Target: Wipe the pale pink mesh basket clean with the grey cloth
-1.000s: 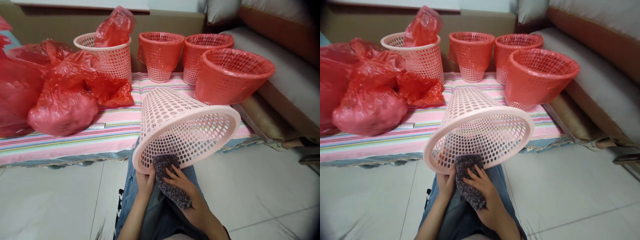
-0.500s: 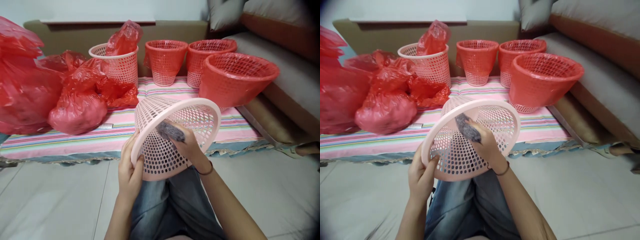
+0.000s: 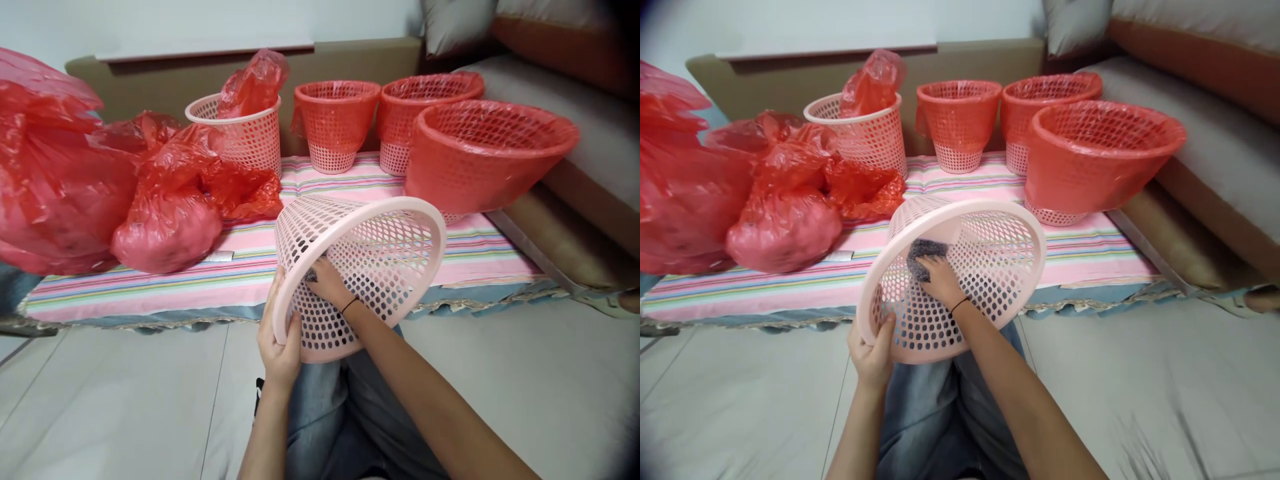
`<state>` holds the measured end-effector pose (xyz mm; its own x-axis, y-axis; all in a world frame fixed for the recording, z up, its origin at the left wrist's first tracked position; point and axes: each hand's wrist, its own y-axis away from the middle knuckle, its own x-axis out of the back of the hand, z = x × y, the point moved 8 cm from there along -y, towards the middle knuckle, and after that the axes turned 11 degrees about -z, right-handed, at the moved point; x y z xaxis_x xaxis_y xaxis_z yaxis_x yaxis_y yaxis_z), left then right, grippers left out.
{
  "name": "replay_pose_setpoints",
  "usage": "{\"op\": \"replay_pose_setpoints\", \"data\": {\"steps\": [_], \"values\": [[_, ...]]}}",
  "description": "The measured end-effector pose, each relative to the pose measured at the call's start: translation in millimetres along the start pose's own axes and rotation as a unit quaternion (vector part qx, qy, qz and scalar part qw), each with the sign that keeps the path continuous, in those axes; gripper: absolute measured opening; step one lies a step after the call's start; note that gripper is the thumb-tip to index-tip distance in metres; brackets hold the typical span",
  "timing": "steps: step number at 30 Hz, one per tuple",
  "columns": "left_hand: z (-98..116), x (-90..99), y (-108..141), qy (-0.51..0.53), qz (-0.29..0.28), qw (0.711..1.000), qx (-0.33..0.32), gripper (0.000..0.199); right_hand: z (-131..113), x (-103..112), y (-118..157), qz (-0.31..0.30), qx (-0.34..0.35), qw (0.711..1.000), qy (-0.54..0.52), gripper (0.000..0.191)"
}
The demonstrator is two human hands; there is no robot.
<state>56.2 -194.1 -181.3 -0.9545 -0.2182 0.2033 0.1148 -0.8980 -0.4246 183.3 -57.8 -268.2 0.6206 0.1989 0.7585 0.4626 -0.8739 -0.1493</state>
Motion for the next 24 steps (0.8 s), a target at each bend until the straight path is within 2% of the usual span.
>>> {"op": "replay_pose_setpoints", "data": {"steps": [5, 8, 11, 13, 17, 19, 21, 24], "values": [[-4, 0.3, 2, 0.015, 0.024, 1.000, -0.003, 0.045, -9, 11, 6, 0.002, -0.017, 1.000, -0.006, 0.057], [-13, 5.1, 8, 0.035, 0.058, 0.998, 0.007, 0.049, -25, 19, 27, -0.022, -0.012, 1.000, -0.015, 0.062], [-16, 5.6, 11, 0.032, 0.066, 0.997, 0.014, 0.051, -41, 27, 68, -0.061, 0.003, 0.997, -0.057, 0.072], [-11, 3.1, 10, 0.023, 0.054, 0.998, 0.010, 0.050, -50, 31, 105, -0.079, 0.001, 0.992, -0.097, 0.075], [15, -1.1, 1, -0.017, 0.032, 0.999, -0.028, 0.045, -65, 38, 180, -0.064, -0.027, 0.982, -0.177, 0.064], [25, -2.2, -4, -0.030, 0.021, 0.999, -0.039, 0.044, -73, 38, 209, -0.049, -0.051, 0.974, -0.217, 0.056], [27, -1.5, -9, -0.031, 0.016, 0.999, -0.036, 0.044, -81, 34, 227, -0.044, -0.072, 0.964, -0.252, 0.051], [20, 3.2, -13, -0.012, 0.016, 1.000, -0.014, 0.044, -87, 36, 232, -0.043, -0.086, 0.951, -0.294, 0.046]]}}
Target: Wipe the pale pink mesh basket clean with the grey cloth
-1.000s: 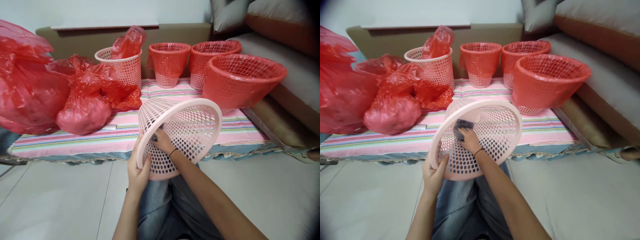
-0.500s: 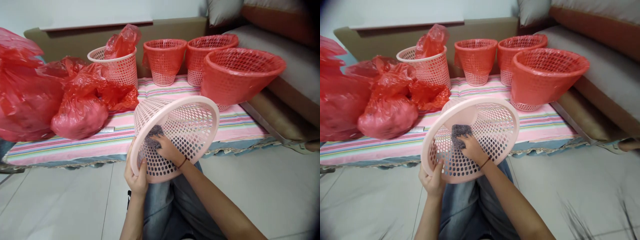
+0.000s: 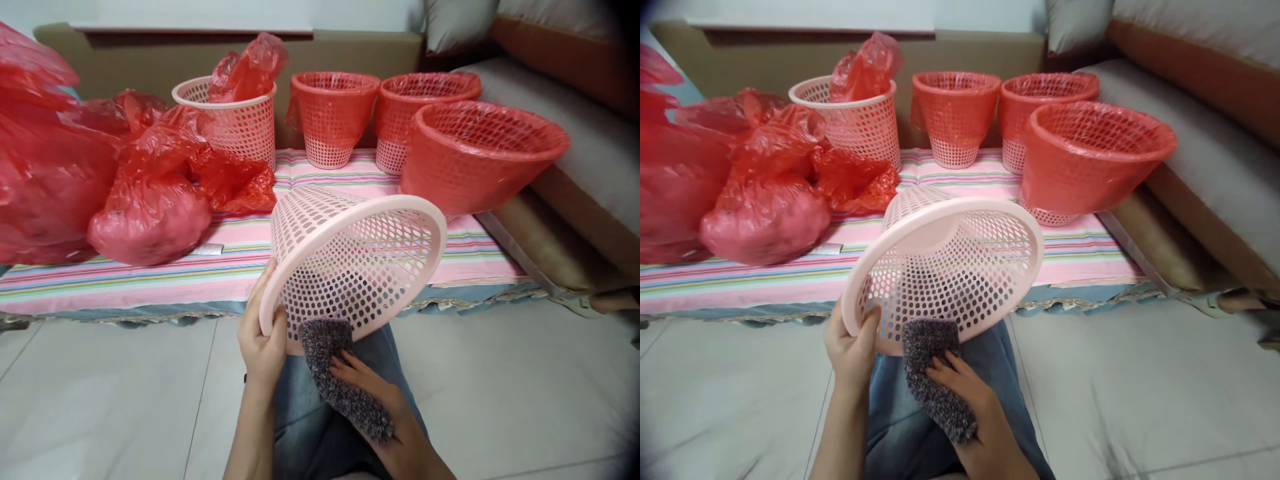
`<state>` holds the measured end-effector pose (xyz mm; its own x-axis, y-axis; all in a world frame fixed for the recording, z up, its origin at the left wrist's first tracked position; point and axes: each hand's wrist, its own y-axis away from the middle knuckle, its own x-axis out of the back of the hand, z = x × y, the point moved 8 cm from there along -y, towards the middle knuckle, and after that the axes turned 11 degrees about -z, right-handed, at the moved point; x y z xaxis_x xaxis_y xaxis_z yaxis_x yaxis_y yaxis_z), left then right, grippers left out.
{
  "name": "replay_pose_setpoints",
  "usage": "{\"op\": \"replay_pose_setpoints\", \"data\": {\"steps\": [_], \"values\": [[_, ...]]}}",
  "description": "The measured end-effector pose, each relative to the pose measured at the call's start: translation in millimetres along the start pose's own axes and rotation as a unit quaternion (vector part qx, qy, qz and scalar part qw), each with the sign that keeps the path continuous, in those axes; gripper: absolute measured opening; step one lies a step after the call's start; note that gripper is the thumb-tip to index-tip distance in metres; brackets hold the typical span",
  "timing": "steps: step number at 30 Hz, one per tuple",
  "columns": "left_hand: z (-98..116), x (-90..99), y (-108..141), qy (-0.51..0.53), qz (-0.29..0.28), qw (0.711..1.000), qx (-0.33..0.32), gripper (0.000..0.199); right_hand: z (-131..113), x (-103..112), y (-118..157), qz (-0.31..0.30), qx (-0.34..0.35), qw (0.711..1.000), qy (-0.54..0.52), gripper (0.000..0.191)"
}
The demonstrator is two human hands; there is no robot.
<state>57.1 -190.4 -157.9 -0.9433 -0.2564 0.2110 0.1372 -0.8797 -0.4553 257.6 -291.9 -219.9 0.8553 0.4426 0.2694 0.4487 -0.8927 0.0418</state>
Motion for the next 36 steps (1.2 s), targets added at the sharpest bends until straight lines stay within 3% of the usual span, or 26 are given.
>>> {"op": "replay_pose_setpoints", "data": {"steps": [2, 5, 7, 9, 12, 16, 20, 25, 27, 31, 36], "values": [[-8, 2.5, 0, 0.036, -0.008, 0.999, 0.024, 0.046, -7, 13, -9, 0.019, 0.003, 1.000, -0.025, 0.042], [-17, 3.5, 4, 0.113, -0.030, 0.991, 0.057, 0.052, -27, 57, -40, 0.095, 0.057, 0.994, -0.013, 0.042], [-19, 3.3, 8, 0.152, -0.040, 0.985, 0.067, 0.055, -45, 84, -72, 0.122, 0.114, 0.985, 0.049, 0.049], [-19, 2.4, 11, 0.171, -0.048, 0.981, 0.073, 0.055, -56, 95, -115, 0.103, 0.136, 0.970, 0.174, 0.056], [-20, 0.9, 14, 0.178, -0.057, 0.979, 0.077, 0.054, -46, 93, -180, 0.069, 0.105, 0.937, 0.326, 0.065], [-23, 4.0, 13, 0.171, -0.062, 0.980, 0.079, 0.054, 4, 63, -233, -0.014, 0.020, 0.899, 0.436, 0.066], [-30, 11.0, 10, 0.164, -0.047, 0.981, 0.089, 0.054, 40, 45, -239, -0.034, 0.001, 0.897, 0.441, 0.069], [-37, 9.7, 23, 0.128, 0.028, 0.985, 0.115, 0.056, 54, 47, -238, -0.023, -0.016, 0.901, 0.432, 0.071], [-44, 0.5, 38, 0.138, 0.052, 0.977, 0.156, 0.062, 54, 49, -238, -0.015, -0.022, 0.903, 0.429, 0.070], [-62, -28.3, 70, 0.135, 0.033, 0.963, 0.230, 0.076, 54, 49, -237, -0.003, -0.022, 0.907, 0.421, 0.069], [-72, -51.8, 75, 0.131, -0.010, 0.968, 0.213, 0.088, 53, 51, -235, 0.010, -0.022, 0.913, 0.408, 0.067]]}}
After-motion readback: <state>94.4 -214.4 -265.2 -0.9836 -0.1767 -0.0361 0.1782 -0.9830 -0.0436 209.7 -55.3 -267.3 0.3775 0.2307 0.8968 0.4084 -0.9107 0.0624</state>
